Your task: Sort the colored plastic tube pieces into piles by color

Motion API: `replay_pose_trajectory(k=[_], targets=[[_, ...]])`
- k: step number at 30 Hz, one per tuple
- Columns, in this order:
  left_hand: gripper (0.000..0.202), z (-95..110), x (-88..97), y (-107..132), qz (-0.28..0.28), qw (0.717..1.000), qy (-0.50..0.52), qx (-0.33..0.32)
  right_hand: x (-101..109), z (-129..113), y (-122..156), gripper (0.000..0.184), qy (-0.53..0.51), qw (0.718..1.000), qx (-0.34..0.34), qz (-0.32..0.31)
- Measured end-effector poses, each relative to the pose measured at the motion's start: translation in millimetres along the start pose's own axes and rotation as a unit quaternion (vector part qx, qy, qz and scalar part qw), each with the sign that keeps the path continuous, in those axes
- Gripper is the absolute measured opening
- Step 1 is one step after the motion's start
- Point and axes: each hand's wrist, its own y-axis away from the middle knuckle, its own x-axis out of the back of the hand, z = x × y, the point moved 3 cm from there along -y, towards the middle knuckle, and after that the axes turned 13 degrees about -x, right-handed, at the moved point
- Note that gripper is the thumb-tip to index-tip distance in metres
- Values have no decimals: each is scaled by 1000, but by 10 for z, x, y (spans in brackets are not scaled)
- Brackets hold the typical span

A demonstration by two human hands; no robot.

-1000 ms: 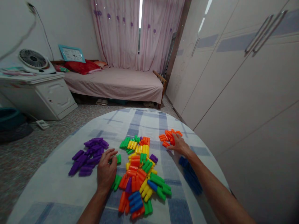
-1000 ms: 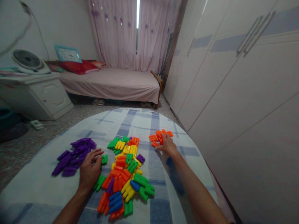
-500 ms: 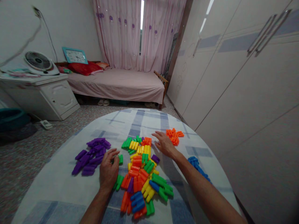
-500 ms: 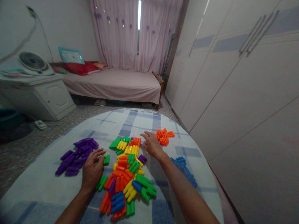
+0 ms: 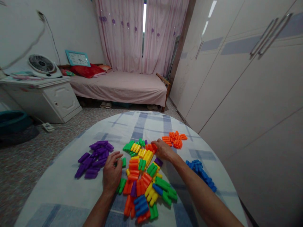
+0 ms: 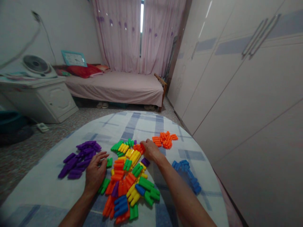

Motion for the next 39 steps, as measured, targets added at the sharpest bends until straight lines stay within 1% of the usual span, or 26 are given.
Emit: replay_pose_trajectory(k=[2, 5, 7, 9, 13, 16, 20, 23, 25, 27, 29, 31, 33, 35, 37, 39], targets=[[24, -1, 1, 0, 0, 1000, -4, -3, -8, 49, 25, 40, -19, 1000, 6, 0], [24, -12, 1, 2, -3, 1000, -10, -10, -40, 85, 52, 51, -43, 998, 52, -6], [25, -24, 0, 4, -6, 1000, -12, -14, -45, 86, 71, 56, -41, 996, 74, -10], [25, -37, 0, 5, -8, 1000, -13, -14, -25, 89, 94, 52, -30, 997, 64, -15], [25, -48, -5, 1, -12, 1000, -6, -11, 58, 132, 189, 38, 0, 999, 22, -29], [24, -34, -10, 0, -12, 1000, -1, -13, 129, 203, 300, 32, 9, 1000, 20, -21], [22, 30, -14, 8, -2, 999, -1, -46, 261, 305, 476, 31, -23, 999, 30, 10], [21, 99, -21, 16, -4, 996, 11, -83, 371, 334, 602, 32, -71, 997, 5, 36], [22, 145, -23, 22, -10, 994, 18, -106, 414, 291, 667, 33, -110, 993, -5, 45], [25, 191, -25, 30, -23, 991, 22, -129, 414, 187, 711, 34, -149, 988, 2, 42], [34, 235, -29, 42, -43, 987, 33, -151, 379, 43, 732, 32, -172, 984, 21, 31], [46, 271, -37, 57, -68, 983, 58, -159, 324, -109, 739, 31, -180, 982, 44, 26], [53, 293, -48, 74, -92, 981, 82, -150, 263, -237, 742, 31, -179, 981, 65, 25], [52, 298, -57, 90, -102, 982, 93, -129, 205, -316, 746, 33, -175, 981, 75, 27], [47, 289, -62, 105, -97, 985, 96, -103, 160, -341, 753, 34, -170, 981, 80, 39], [44, 276, -67, 116, -90, 987, 102, -82, 133, -315, 764, 37, -168, 981, 85, 56]])
